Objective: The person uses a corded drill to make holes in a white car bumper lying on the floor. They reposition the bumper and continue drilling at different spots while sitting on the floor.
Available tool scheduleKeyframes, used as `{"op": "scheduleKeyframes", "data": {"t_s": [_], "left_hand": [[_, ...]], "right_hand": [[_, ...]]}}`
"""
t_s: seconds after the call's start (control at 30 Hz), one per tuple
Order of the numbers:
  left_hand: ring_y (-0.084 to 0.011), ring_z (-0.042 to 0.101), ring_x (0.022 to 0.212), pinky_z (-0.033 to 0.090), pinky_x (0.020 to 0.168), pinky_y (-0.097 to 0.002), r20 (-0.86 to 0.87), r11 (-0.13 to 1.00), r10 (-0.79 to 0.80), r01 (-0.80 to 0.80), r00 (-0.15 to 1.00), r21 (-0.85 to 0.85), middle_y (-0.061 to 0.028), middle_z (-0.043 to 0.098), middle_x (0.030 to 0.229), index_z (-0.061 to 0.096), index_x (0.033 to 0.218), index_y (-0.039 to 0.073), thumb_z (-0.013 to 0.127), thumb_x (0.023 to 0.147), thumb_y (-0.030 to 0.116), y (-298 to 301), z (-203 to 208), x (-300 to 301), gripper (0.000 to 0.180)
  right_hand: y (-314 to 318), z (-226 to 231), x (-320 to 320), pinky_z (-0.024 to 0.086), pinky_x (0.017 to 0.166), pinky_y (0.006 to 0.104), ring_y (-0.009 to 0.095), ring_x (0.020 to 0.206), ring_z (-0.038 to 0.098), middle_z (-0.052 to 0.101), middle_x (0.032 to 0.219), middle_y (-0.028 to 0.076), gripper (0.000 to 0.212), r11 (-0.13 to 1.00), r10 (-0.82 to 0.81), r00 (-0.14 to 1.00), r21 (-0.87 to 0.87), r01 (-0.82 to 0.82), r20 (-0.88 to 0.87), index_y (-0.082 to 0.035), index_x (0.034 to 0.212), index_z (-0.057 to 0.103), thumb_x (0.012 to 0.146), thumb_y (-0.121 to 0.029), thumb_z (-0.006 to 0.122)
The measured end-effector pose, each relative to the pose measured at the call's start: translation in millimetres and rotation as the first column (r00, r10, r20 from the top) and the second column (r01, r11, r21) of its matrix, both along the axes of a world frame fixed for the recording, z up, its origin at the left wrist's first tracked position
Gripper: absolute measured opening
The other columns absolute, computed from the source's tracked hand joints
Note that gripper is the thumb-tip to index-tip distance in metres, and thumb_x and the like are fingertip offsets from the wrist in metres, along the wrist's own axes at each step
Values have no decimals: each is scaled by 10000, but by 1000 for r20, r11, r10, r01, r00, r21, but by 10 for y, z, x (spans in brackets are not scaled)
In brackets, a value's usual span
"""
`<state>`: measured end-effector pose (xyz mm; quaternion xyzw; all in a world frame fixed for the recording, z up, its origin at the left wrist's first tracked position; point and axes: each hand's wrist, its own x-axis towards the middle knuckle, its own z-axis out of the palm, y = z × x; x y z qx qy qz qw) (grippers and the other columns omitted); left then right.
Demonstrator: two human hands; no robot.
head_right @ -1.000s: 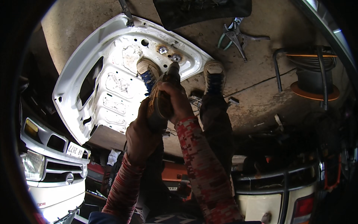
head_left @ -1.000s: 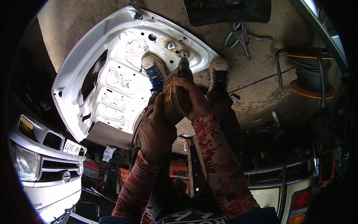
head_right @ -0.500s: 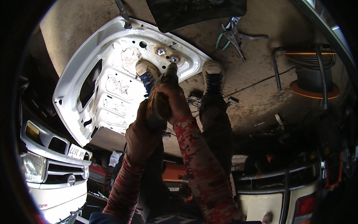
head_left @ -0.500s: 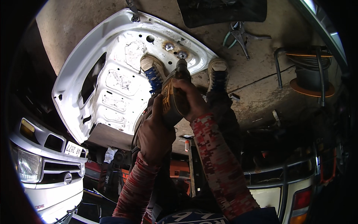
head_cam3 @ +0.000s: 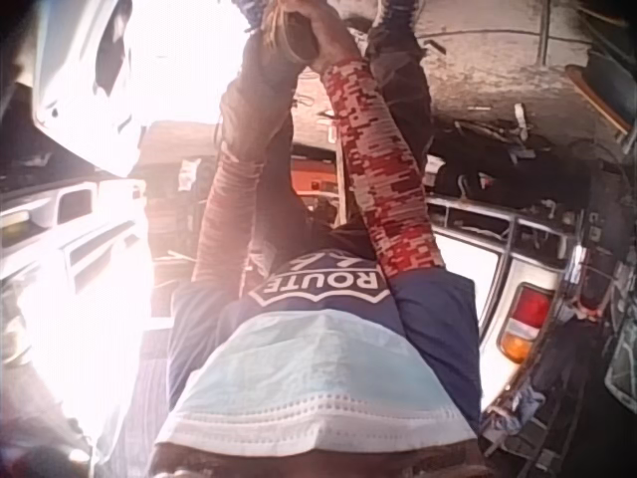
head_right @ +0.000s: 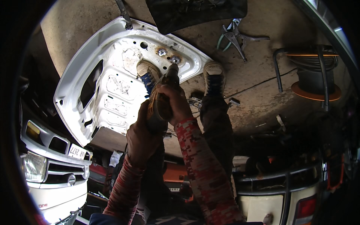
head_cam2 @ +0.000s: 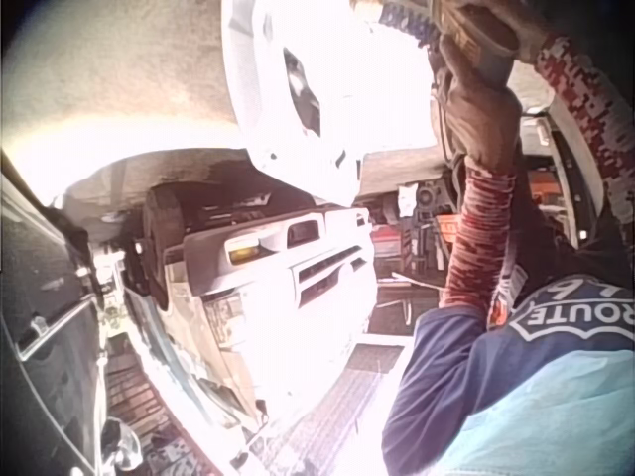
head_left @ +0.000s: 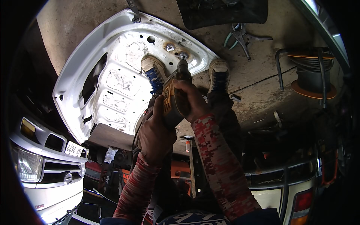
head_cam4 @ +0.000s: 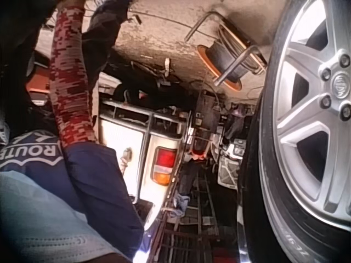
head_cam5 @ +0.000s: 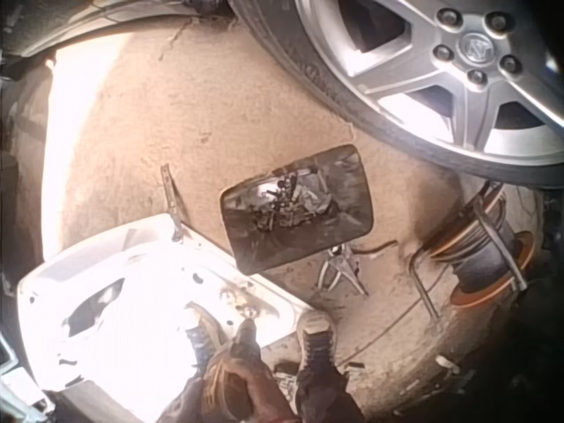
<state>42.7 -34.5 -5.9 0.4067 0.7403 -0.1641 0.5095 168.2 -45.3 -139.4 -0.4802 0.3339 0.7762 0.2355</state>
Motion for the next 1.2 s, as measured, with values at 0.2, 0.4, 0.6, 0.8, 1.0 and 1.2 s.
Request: {"op": "scheduleKeyframes", "data": {"t_s": [0.2, 0.4, 0.6, 0.8, 1.0, 1.2], "left_hand": [[-490, 793, 949, 647, 799, -542, -23, 988, -108, 109, 994, 110, -279, 801, 1072, 478, 1618, 64, 852, 890, 221, -20, -35, -14, 833], [-492, 793, 949, 648, 801, -541, 3, 986, -72, 71, 997, 152, -279, 801, 1075, 484, 1618, 77, 855, 896, 241, -88, -45, -32, 828], [-499, 789, 955, 647, 807, -548, -28, 987, -105, 108, 994, 117, -283, 799, 1083, 483, 1621, 86, 849, 897, 238, -39, -39, -9, 825], [-516, 748, 1094, 607, 941, -571, -12, 1000, -11, 11, 1000, 13, -303, 746, 1221, 456, 1631, 80, 705, 813, -42, 17, 4, 34, 864], [-518, 744, 1110, 603, 949, -574, -11, 1000, 1, -1, 1000, -1, -300, 748, 1231, 461, 1629, 84, 707, 814, -41, 13, 2, 26, 860], [-516, 729, 1151, 593, 976, -569, -3, 1000, 5, -5, 1000, 20, -297, 742, 1248, 474, 1621, 76, 703, 806, -41, 7, -7, 9, 854]], "right_hand": [[-22, -19, -11, 670, 818, 330, 196, 875, 787, 783, 1029, 89, 285, 999, 2, 1000, 32, -3, 12, -17, 1201, 703, 1011, -225, 747], [-28, -18, 1, 674, 816, 337, 197, 873, 788, 785, 1036, 91, 298, 999, 5, 1000, 39, -6, 5, -13, 1215, 702, 1014, -227, 747], [-43, -23, 7, 671, 804, 323, 181, 863, 787, 785, 1026, 78, 265, 1000, -1, 1000, 10, 1, 31, -26, 1194, 704, 1015, -216, 748], [-42, -37, -10, 676, 805, 329, 190, 859, 791, 790, 1024, 78, 252, 1000, -10, 1000, 28, 10, 18, -29, 1188, 711, 1017, -210, 749], [-34, -18, -2, 677, 809, 330, 195, 861, 794, 797, 1038, 80, 274, 1000, -27, 1000, 12, 27, -5, -20, 1208, 712, 1017, -212, 752], [-28, -23, -27, 677, 790, 331, 190, 842, 789, 791, 1012, 76, 255, 1000, -19, 999, 0, 20, 32, -27, 1179, 709, 1015, -216, 757]]}}
